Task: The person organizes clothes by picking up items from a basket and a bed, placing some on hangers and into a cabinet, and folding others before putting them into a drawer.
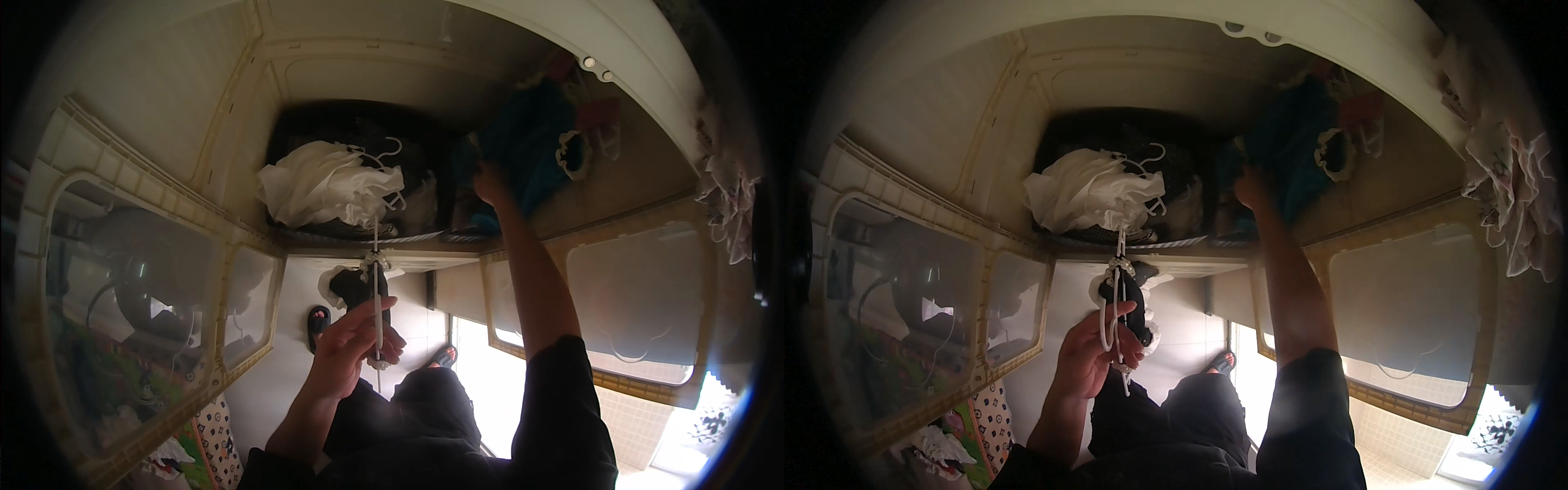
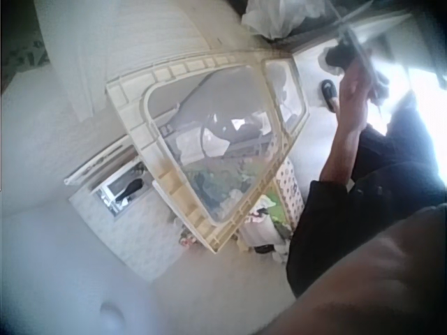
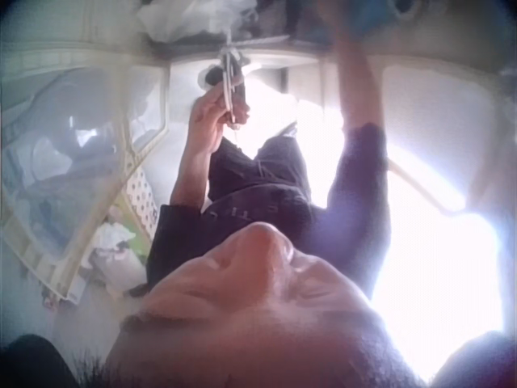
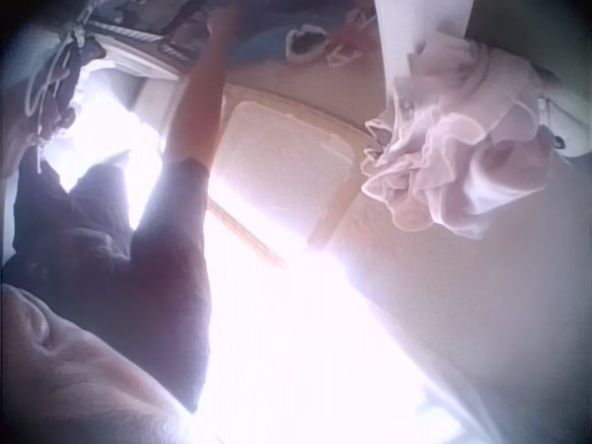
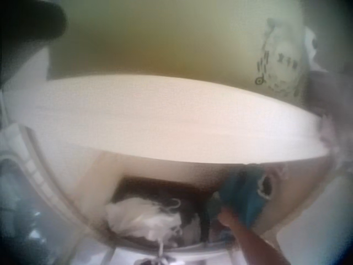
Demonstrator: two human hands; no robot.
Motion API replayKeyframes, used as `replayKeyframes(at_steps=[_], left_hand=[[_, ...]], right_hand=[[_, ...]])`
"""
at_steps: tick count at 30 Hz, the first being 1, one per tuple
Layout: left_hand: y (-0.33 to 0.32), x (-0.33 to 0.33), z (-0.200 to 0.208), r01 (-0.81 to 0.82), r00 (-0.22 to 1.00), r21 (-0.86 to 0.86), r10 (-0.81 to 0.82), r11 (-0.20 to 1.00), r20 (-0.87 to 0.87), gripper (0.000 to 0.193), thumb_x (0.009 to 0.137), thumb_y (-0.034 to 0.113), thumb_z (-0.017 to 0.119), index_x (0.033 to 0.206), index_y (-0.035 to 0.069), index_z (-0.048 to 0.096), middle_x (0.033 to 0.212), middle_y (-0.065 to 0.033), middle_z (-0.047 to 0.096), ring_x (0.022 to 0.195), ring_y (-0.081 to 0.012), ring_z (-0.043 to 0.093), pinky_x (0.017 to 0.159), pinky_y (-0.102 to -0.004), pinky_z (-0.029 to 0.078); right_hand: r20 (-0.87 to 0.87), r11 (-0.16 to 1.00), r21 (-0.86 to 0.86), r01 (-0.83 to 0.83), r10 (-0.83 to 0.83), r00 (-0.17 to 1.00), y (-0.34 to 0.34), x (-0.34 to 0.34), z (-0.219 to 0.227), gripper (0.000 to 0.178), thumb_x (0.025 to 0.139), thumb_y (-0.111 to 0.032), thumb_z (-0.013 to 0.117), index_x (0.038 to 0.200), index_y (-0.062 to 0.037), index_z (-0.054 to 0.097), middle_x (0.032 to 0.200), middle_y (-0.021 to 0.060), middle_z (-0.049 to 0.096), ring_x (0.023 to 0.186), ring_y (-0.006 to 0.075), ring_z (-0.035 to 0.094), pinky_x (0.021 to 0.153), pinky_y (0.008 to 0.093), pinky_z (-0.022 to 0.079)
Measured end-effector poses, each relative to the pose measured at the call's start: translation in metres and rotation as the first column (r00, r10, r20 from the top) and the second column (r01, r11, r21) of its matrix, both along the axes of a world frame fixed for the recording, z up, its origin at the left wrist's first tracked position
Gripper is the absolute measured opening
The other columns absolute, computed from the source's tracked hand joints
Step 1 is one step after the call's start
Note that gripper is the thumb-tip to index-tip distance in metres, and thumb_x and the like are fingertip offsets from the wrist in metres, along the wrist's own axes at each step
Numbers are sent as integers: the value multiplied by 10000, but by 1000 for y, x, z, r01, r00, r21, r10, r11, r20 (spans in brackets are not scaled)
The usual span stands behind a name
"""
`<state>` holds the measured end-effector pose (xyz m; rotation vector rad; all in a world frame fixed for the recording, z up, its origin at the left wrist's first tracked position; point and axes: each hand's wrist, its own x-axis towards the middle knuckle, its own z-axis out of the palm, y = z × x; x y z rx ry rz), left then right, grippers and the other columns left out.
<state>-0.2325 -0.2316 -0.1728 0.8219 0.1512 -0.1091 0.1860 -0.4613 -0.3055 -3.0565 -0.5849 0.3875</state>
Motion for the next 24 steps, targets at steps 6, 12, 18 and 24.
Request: replayKeyframes(at_steps=[6, 12, 18, 24], left_hand=[[-6, 1, 2, 28, 999, -9, -28, 1000, -40, 432, 1114, 175, 490, 1507, -5, 484, 995, -147, 732, 842, -172, 704, 777, -315, 574], [-7, -1, -1, 65, 997, 6, -65, 998, -50, 441, 1113, 169, 488, 1527, 15, 472, 1040, -126, 724, 864, -153, 701, 799, -309, 567], [-16, 4, -1, 92, 994, -31, -94, 995, -47, 467, 1106, 133, 482, 1560, 38, 436, 1094, -130, 716, 891, -161, 707, 843, -311, 563], [-8, 18, 31, 42, 996, 75, -48, 996, 82, 525, 1077, 93, 495, 1571, -39, 377, 1062, -180, 720, 849, -231, 728, 813, -369, 594]], right_hand=[[255, 970, -237, 61, 1, 967, -13, -23, -18, 482, 961, -238, 605, 1428, -120, 611, 1625, 139, 372, 1447, 408, 371, 1161, 599, 333], [326, 972, -229, 50, 29, 945, 6, -40, -21, 448, 928, -265, 655, 1365, -170, 674, 1596, 125, 397, 1420, 386, 377, 1134, 573, 341], [524, 900, 436, -27, -230, 820, 40, -97, 17, 346, 906, -190, 675, 1246, -144, 712, 1416, 158, 546, 1287, 384, 513, 1122, 527, 376], [179, 380, 905, -190, 65, 982, 55, -228, 103, 208, 853, 29, 663, 1043, -35, 718, 1121, 156, 690, 1091, 348, 635, 943, 438, 503]])
